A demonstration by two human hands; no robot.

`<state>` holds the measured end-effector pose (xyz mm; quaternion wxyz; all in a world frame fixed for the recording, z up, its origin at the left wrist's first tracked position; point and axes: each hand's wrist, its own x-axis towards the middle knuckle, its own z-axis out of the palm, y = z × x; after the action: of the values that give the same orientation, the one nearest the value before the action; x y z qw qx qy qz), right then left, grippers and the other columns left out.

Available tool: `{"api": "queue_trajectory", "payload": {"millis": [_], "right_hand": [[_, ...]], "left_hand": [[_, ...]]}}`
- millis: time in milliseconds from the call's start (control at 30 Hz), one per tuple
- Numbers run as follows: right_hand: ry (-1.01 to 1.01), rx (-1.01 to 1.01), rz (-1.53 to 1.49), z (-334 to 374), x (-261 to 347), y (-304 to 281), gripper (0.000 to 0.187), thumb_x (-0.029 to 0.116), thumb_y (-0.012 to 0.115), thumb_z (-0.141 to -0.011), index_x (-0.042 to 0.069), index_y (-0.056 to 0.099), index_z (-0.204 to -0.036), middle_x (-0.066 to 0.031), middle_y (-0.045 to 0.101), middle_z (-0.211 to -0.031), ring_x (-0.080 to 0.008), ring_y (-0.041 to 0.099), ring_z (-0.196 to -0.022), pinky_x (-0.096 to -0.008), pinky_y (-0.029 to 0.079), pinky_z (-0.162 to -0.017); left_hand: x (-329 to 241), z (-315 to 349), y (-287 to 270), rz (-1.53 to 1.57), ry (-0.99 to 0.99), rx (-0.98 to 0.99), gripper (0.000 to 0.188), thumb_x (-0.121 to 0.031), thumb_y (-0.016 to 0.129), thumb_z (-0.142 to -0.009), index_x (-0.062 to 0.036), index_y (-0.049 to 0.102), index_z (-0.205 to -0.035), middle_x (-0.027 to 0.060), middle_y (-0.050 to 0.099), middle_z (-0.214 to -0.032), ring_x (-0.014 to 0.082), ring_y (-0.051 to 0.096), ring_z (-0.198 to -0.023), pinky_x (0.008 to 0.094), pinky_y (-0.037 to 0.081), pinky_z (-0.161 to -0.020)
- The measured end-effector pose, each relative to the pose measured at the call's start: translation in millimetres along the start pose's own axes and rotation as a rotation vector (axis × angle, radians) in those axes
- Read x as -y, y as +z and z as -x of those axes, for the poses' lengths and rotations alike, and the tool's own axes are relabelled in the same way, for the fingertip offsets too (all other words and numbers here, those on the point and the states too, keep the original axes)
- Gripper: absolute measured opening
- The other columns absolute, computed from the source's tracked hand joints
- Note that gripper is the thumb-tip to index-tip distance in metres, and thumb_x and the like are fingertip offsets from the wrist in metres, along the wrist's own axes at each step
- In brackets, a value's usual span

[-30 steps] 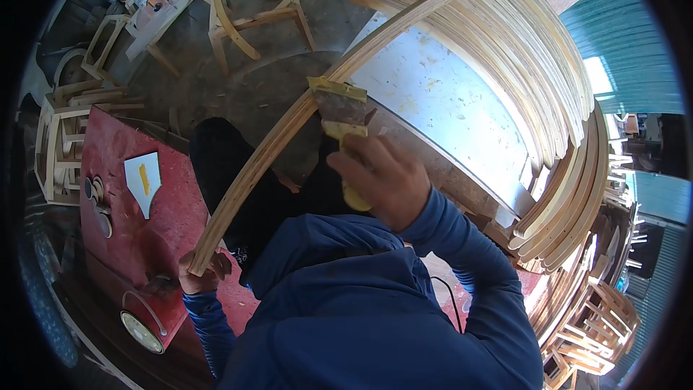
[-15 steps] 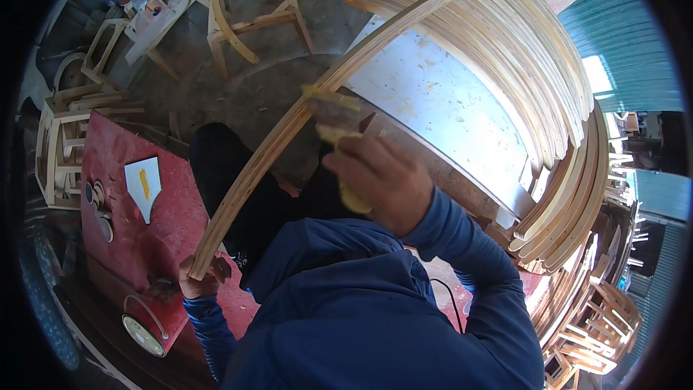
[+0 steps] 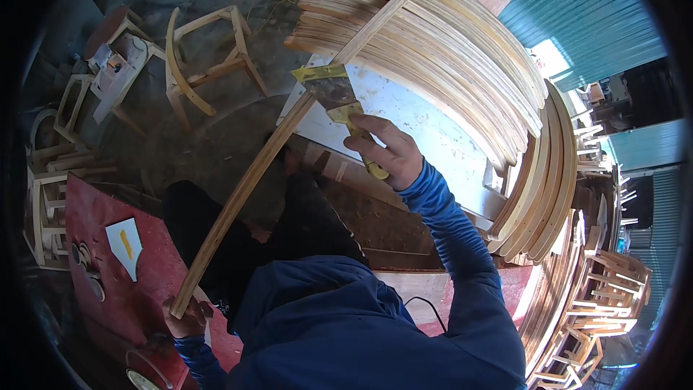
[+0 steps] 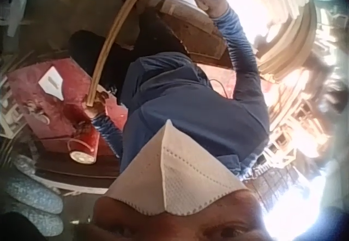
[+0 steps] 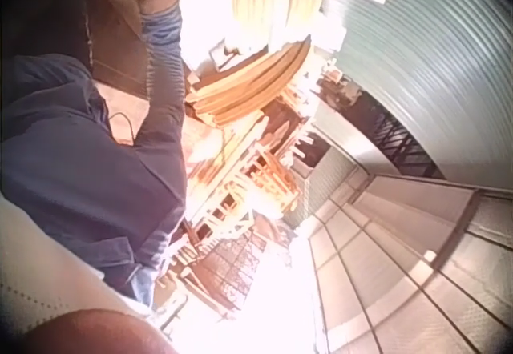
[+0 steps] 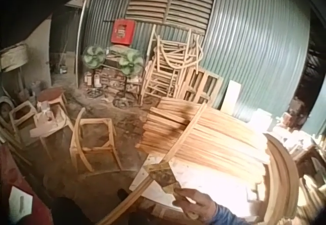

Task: Applying glue or wood filler to curved wooden strips using a putty knife in a furniture workshop.

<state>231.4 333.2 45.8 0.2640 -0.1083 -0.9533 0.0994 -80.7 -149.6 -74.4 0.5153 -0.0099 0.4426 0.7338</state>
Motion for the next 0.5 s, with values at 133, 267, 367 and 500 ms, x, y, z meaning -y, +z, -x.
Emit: {"api": "queue_trajectory", "payload": {"millis": [133,267,367,500], "right_hand": [[-0.091,0.068,0.038,6.8,-31.6,13.0,0.034,0.004,0.066,-0.076,0.003,0.069,-0.11,-0.0203,0.055,-0.133,-0.0369,0.061,-0.116,-0.0404,0.056,-0.093],[-0.097,0.099,0.022,23.1,-48.6,17.1,0.035,0.004,0.067,-0.076,0.003,0.069,-0.111,-0.0204,0.054,-0.136,-0.0375,0.059,-0.119,-0.0412,0.055,-0.096],[-0.057,0.117,-0.016,23.6,-48.8,9.4,0.036,0.003,0.067,-0.077,0.003,0.068,-0.113,-0.0194,0.054,-0.137,-0.0374,0.058,-0.122,-0.041,0.054,-0.098],[0.005,0.232,-0.079,3.6,-32.3,-24.8,0.034,0.002,0.066,-0.079,0.004,0.068,-0.113,-0.0183,0.055,-0.137,-0.0358,0.057,-0.123,-0.0404,0.053,-0.101]], "left_hand": [[-4.3,-2.4,-7.0,-0.013,-0.012,-0.012,0.061,-0.05,0.034,-0.097,0.0034,0.063,-0.095,0.0147,0.054,-0.054,0.0345,0.052,-0.042,0.0443,0.047,-0.052],[-13.3,-3.2,17.8,0.029,-0.028,-0.007,0.069,-0.052,0.03,-0.095,0.0074,0.066,-0.092,0.0194,0.057,-0.05,0.0335,0.056,-0.045,0.0437,0.051,-0.059],[-15.1,0.6,23.8,0.024,-0.046,-0.085,0.07,-0.052,0.03,-0.095,0.0072,0.066,-0.089,0.0203,0.056,-0.049,0.0339,0.056,-0.045,0.0435,0.052,-0.061],[-15.1,1.0,21.6,0.021,-0.025,-0.041,0.07,-0.053,0.03,-0.095,0.0077,0.066,-0.09,0.0202,0.056,-0.049,0.034,0.056,-0.045,0.0432,0.052,-0.062]]}}
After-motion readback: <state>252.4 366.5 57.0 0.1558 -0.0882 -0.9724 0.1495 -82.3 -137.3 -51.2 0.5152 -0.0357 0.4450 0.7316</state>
